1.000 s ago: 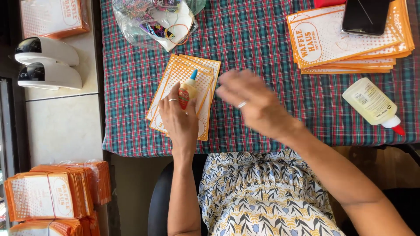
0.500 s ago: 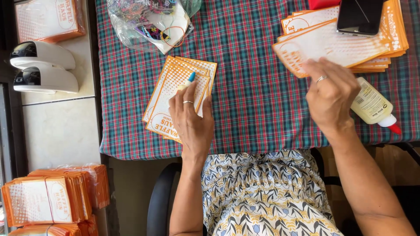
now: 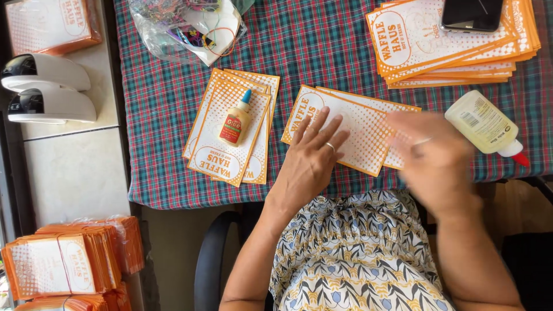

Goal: The person applies glue from a bottle to the edges of orange paper bags and folds them to secure the seams. They repeat this process for several bags, placing them into a stack after each one is glued and folded.

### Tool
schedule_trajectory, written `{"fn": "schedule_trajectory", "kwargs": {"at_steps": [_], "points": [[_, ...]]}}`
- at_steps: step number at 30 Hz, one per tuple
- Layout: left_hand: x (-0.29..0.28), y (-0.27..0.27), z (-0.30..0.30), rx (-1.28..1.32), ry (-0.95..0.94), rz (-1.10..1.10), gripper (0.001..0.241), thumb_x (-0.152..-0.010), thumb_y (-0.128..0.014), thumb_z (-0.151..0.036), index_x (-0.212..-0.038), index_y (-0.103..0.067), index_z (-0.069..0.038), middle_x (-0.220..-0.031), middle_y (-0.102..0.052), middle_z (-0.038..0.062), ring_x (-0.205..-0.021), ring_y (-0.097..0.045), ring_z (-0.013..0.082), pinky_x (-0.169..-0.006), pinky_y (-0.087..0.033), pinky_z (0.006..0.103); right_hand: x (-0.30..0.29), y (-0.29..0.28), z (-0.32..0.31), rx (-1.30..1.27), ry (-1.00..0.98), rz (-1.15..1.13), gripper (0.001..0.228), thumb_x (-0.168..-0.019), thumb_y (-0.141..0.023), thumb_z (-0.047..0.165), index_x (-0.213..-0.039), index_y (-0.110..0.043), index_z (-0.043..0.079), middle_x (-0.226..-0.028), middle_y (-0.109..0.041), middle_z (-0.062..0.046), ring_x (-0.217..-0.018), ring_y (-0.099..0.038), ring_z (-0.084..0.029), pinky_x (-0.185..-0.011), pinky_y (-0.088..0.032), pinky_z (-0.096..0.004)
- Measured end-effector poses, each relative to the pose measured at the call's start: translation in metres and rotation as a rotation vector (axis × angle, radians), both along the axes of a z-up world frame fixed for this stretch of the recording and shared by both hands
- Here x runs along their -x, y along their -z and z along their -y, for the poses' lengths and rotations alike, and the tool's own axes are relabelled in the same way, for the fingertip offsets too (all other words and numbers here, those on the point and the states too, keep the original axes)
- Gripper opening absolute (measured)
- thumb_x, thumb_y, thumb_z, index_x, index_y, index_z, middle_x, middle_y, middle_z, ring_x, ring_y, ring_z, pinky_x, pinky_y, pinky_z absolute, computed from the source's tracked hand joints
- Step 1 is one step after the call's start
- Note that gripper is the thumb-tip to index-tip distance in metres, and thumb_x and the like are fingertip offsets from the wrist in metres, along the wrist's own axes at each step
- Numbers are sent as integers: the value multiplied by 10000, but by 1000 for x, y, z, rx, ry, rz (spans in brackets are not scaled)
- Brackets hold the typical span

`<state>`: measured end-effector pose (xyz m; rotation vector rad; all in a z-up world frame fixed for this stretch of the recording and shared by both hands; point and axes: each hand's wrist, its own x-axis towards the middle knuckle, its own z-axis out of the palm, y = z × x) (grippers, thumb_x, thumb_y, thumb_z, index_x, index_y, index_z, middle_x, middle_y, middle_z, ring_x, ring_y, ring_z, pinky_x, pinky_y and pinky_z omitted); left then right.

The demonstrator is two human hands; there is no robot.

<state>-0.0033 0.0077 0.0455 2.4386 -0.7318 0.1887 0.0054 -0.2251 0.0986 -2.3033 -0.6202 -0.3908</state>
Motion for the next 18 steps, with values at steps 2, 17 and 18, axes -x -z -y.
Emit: {"fn": "schedule_trajectory", "kwargs": {"at_steps": [2,17,18], "points": [[0,11,-2,-39,42,-6,371,-1014,-652,-147,-1373,-633,-52,-1533,-540,144,-1518,-371,377,-1275,-263,558,-1,1,48,175,123,73,227,-1120,-723,64,-1249,-779,-113,-1284,-752,-280,-1162,-690,-442,-1058,-497,-512],[9,4,6,-91,70,173,257,-1000,-715,-275,-1147,-720,-64,-1340,-663,204,-1241,-635,451,-855,-546,526,3,103,203,-448,469,-486,472,-1172,-654,141,-1600,-468,65,-1519,-526,-130,-1357,-535,-303,-1085,-518,-522],[9,4,6,-82,70,146,247,-984,-733,-271,-1136,-740,-75,-1330,-672,194,-1231,-638,453,-826,-552,521,8,98,205,-437,314,-316,464,-1263,-576,117,-1675,-380,34,-1586,-429,-184,-1485,-425,-409,-1156,-458,-653]]}}
